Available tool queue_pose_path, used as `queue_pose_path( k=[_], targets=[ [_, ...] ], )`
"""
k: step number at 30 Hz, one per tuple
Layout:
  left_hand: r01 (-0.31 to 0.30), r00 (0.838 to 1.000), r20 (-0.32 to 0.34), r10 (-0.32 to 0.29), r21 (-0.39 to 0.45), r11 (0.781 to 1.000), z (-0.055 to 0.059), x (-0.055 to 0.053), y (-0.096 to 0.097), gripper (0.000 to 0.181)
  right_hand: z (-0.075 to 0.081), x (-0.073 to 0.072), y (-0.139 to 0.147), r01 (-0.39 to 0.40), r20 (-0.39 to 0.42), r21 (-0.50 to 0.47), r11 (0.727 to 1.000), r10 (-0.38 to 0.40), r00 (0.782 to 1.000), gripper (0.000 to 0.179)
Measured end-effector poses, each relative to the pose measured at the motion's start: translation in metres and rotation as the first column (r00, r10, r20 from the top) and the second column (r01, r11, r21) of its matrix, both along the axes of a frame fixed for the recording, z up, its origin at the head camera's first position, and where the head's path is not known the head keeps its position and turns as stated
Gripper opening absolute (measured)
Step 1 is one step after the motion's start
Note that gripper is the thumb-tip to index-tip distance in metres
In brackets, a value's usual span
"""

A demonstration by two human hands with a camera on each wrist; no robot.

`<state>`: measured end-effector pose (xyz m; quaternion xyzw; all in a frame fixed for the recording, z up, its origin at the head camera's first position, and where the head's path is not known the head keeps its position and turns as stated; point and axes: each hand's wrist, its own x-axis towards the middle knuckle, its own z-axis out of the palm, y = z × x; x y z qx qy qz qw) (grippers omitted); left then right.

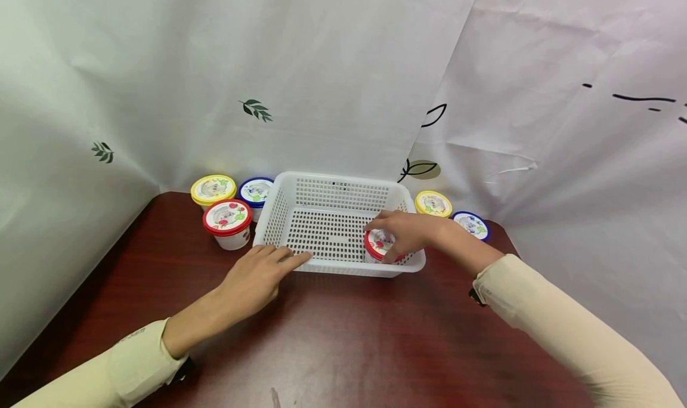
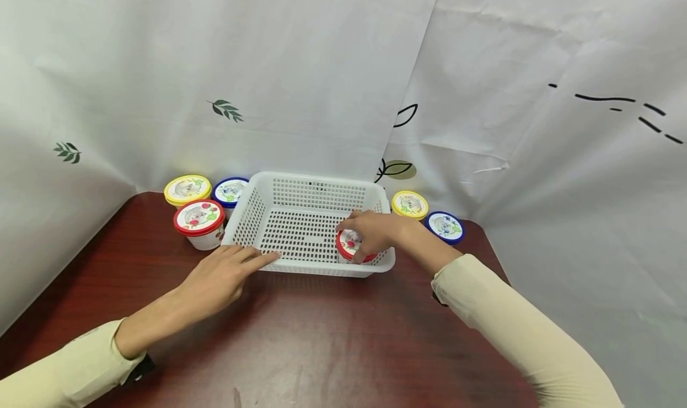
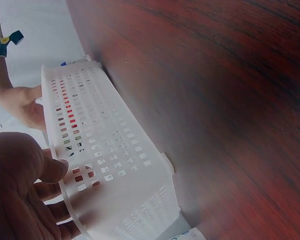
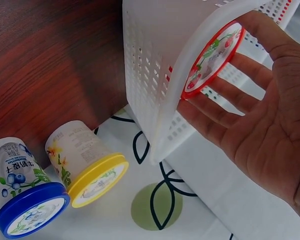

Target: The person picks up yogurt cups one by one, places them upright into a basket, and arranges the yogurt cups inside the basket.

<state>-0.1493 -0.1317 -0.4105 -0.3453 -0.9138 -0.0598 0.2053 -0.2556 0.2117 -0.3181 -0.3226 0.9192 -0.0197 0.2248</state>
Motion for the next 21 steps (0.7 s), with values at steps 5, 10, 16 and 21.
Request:
queue_pose_path(
  k=[5,10,16,21],
  targets=[
    [0.003,1.0,-0.006,-0.003,0.003,1.0,-0.0002,0.0001,-0.0005,0.065,0.0009,0.0014,-0.0008,0.005,-0.003,0.008,1.0,-0.005,1.0,0.081],
    [0.004,1.0,-0.004,-0.004,0.004,1.0,-0.0002,0.0003,-0.0006,0.065,0.0021,0.0012,-0.0012,0.006,-0.004,0.011,1.0,-0.006,1.0,0.083],
    [0.004,1.0,-0.004,-0.004,0.003,1.0,-0.0002,0.0002,-0.0005,0.065,0.0042,0.0001,-0.0008,0.011,0.001,0.023,1.0,-0.011,1.0,0.083],
    [0.0,1.0,0.002,0.0,0.004,1.0,-0.0003,0.0006,-0.0007,0.065,0.0073,0.0005,0.0006,0.012,0.002,0.015,1.0,-0.012,1.0,0.082]
  ],
)
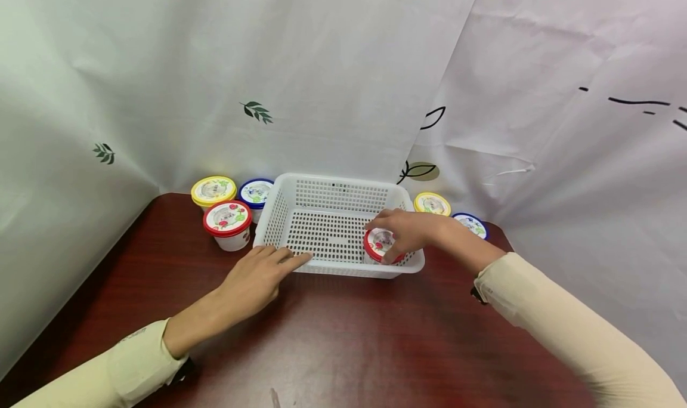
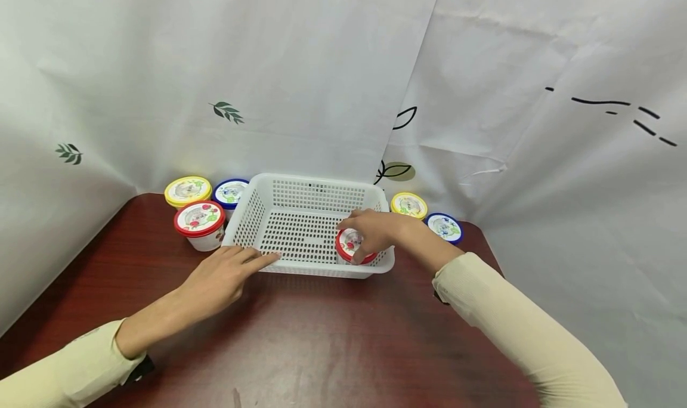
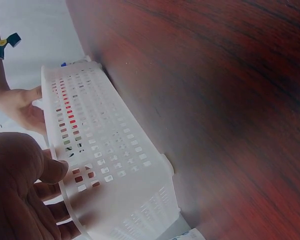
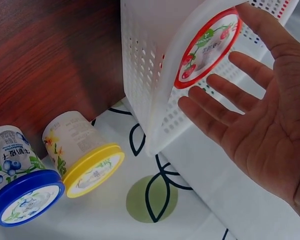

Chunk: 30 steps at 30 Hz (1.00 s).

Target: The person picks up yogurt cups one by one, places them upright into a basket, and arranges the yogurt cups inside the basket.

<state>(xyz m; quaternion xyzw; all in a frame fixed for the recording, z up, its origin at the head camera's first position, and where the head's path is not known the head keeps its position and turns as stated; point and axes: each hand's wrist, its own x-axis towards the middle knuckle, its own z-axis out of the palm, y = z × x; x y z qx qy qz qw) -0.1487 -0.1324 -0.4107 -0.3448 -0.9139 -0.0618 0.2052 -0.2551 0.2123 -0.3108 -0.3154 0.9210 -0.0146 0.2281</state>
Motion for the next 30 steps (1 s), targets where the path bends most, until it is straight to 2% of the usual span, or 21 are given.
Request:
queue_pose_path(
  k=[5,30],
  targets=[
    [0.001,1.0,-0.005,-0.001,-0.004,1.0,0.0,0.0,0.0,0.066,0.004,0.001,0.004,0.038,0.002,-0.007,0.999,-0.038,0.999,0.079],
    [0.004,1.0,0.002,-0.004,0.005,1.0,0.0,0.0,0.001,0.066,0.01,-0.005,0.023,0.042,-0.02,-0.011,0.999,-0.042,0.999,0.089]
  ],
)
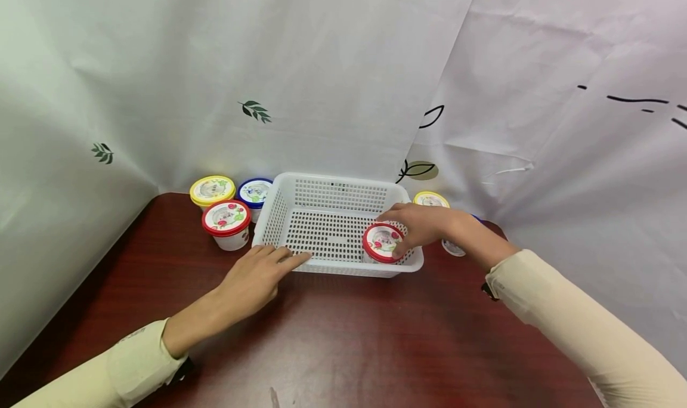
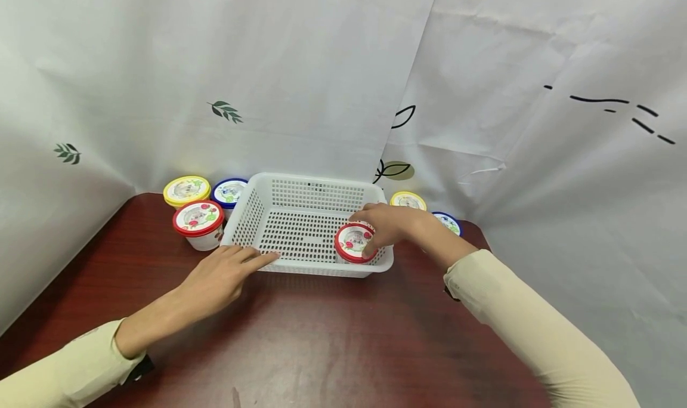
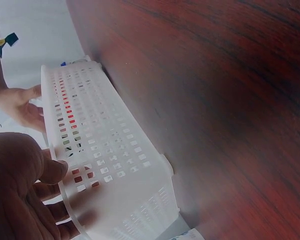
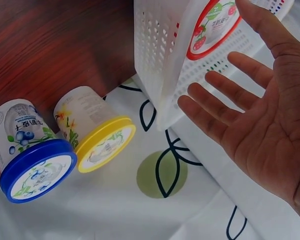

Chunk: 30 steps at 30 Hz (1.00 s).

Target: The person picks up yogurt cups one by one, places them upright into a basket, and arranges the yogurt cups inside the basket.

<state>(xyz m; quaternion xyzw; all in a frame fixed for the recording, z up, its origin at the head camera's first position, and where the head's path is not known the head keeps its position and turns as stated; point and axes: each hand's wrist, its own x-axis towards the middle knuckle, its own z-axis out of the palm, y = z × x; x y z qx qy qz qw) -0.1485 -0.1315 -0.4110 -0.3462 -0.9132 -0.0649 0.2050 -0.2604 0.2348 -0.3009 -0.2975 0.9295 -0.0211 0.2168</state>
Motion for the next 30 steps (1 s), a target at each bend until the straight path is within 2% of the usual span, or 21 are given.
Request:
queue_pose_path(
  k=[8,17,22,30],
  targets=[
    [0.009,0.999,-0.036,-0.009,0.008,1.0,0.0,-0.001,0.0,0.068,0.0,-0.001,0.008,0.032,-0.024,0.02,0.999,-0.031,0.999,0.092],
    [0.0,1.0,-0.011,0.0,0.003,1.0,-0.001,-0.001,0.0,0.065,0.002,-0.001,0.019,0.023,-0.056,0.014,1.0,-0.022,0.998,0.087],
    [0.007,1.0,-0.02,-0.007,0.007,1.0,-0.001,-0.002,0.0,0.066,0.004,-0.002,0.025,0.055,-0.054,0.007,0.998,-0.055,0.997,0.085],
    [0.008,1.0,-0.024,-0.008,0.001,1.0,-0.001,-0.001,0.0,0.067,0.007,-0.005,0.033,0.038,-0.075,0.005,0.999,-0.037,0.996,0.081]
  ],
)
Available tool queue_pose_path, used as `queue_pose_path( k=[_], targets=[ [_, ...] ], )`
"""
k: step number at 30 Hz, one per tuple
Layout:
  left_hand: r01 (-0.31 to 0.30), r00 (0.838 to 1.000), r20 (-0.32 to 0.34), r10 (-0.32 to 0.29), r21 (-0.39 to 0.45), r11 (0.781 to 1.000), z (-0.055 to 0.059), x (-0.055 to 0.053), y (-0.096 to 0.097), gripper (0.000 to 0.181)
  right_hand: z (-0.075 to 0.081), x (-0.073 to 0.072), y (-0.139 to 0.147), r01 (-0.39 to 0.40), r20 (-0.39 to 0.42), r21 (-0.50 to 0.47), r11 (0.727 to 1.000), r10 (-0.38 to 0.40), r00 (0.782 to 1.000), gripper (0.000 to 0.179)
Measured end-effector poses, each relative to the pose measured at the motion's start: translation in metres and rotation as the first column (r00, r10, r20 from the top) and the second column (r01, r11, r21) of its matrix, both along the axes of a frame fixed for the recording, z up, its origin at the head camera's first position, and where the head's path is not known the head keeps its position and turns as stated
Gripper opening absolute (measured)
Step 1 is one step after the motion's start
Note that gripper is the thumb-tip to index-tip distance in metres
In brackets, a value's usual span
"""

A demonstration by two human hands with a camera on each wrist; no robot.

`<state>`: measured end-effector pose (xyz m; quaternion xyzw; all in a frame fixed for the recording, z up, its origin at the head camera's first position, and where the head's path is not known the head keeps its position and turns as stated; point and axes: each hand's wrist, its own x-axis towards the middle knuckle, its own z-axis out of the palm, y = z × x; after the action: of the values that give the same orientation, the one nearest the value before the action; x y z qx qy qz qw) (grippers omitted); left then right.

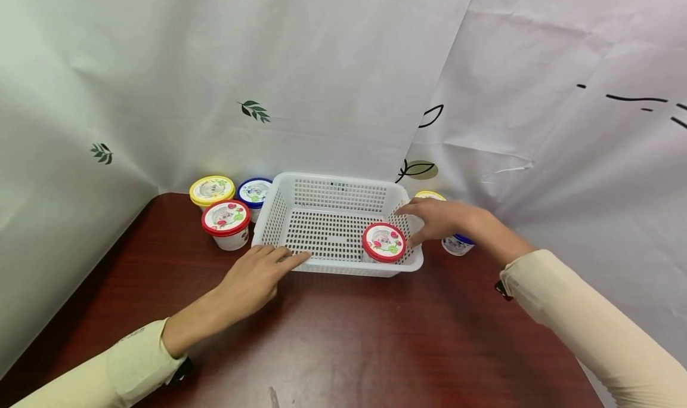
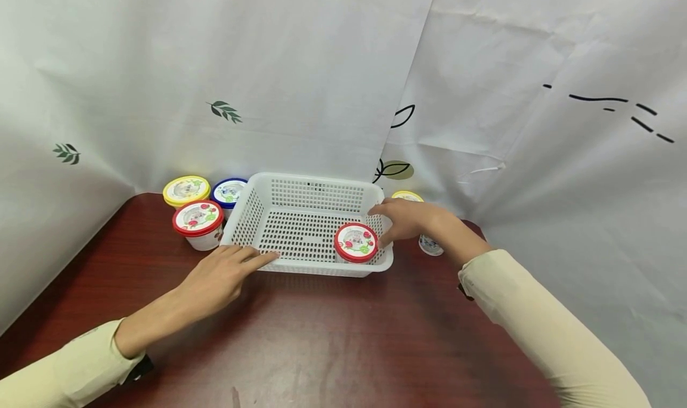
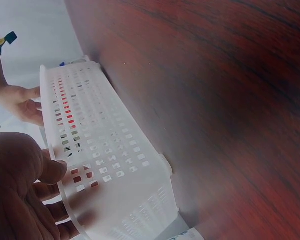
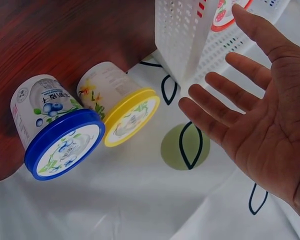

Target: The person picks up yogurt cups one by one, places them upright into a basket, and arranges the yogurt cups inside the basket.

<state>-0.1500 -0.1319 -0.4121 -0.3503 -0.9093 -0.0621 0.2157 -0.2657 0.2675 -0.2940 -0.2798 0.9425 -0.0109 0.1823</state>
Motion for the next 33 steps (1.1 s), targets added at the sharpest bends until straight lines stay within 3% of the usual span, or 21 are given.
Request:
queue_pose_path(
  k=[7,18,33],
  targets=[
    [-0.01,1.0,0.02,0.01,-0.003,1.0,0.001,0.001,0.0,0.067,0.002,-0.002,0.007,0.019,0.015,-0.026,0.999,-0.019,1.0,0.078],
    [-0.012,1.0,0.024,0.012,-0.007,1.0,0.001,0.001,0.0,0.067,0.003,-0.005,0.014,0.088,0.04,0.011,0.996,-0.088,0.995,0.078],
    [-0.016,1.0,0.018,0.017,-0.014,1.0,0.0,0.001,0.001,0.065,0.004,-0.009,0.024,0.086,0.033,0.035,0.996,-0.087,0.996,0.068]
  ],
)
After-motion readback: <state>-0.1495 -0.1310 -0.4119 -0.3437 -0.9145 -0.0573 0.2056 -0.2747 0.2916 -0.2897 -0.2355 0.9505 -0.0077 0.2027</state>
